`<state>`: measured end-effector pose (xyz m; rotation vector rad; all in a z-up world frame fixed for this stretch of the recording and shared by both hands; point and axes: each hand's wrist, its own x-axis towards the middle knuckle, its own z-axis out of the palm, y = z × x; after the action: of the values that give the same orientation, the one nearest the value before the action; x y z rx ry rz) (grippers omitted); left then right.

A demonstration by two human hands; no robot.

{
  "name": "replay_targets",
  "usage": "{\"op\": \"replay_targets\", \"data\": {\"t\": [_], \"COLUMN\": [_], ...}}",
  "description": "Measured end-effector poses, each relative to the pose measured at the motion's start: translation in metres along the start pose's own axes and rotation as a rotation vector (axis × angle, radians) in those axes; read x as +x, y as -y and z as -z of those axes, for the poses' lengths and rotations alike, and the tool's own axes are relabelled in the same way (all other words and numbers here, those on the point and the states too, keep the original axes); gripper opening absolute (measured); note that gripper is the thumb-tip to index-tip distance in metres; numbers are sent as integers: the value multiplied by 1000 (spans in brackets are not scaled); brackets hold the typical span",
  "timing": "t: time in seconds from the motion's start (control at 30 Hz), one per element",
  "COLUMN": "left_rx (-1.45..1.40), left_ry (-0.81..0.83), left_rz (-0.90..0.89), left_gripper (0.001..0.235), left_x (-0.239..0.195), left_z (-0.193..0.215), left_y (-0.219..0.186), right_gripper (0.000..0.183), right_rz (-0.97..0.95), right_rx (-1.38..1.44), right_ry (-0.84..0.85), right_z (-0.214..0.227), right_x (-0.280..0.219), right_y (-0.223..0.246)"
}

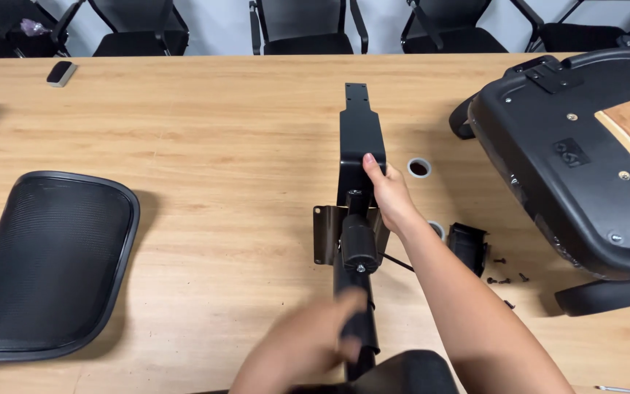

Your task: The person assembles an office chair on a conference table. They attach the gas lift cylinder to the five-star base, fit the tilt mechanism plate under the seat, align the mechanism with the seat base, and hand-thread screws into the mounting holes while holding the seat steady.

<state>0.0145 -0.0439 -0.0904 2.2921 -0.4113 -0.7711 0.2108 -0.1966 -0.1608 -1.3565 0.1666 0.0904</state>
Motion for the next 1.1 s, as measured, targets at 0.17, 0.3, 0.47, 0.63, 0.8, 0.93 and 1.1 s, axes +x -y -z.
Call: {"op": "replay_targets", "data": {"t": [0.17, 0.3, 0.47, 0.63, 0.8, 0.93, 1.1], "left_rx": [-129, -207, -621, -983, -1097, -1094, -969], "left_ry": [-554, -694, -587, -377, -331, -330, -358], "left_rz": [-25, 51, 107, 142, 118, 123, 116], "left_gripper": [45, 62, 77, 82, 82, 79, 78], "left_x": [36, 84, 87, 84, 80, 78, 83], "left_z": [43, 5, 3, 2, -3, -8, -7], "left_y": [-14, 19, 23, 25, 28, 35, 40], "right_gripper": [48, 41, 35, 34, 34, 34, 33], "right_rz": [51, 124, 158, 124, 141, 204, 185], "right_rx": [-243, -370, -343, -391, -401, -353, -533], "right_ry": [-117, -55, -29, -22, -7, 52, 67], "right_z": [-2, 5, 2, 2, 10, 15, 17], "right_x": [-19, -35, -40, -45, -48, -52, -48], "right_y": [2, -2, -7, 3, -6, -9, 2]}}
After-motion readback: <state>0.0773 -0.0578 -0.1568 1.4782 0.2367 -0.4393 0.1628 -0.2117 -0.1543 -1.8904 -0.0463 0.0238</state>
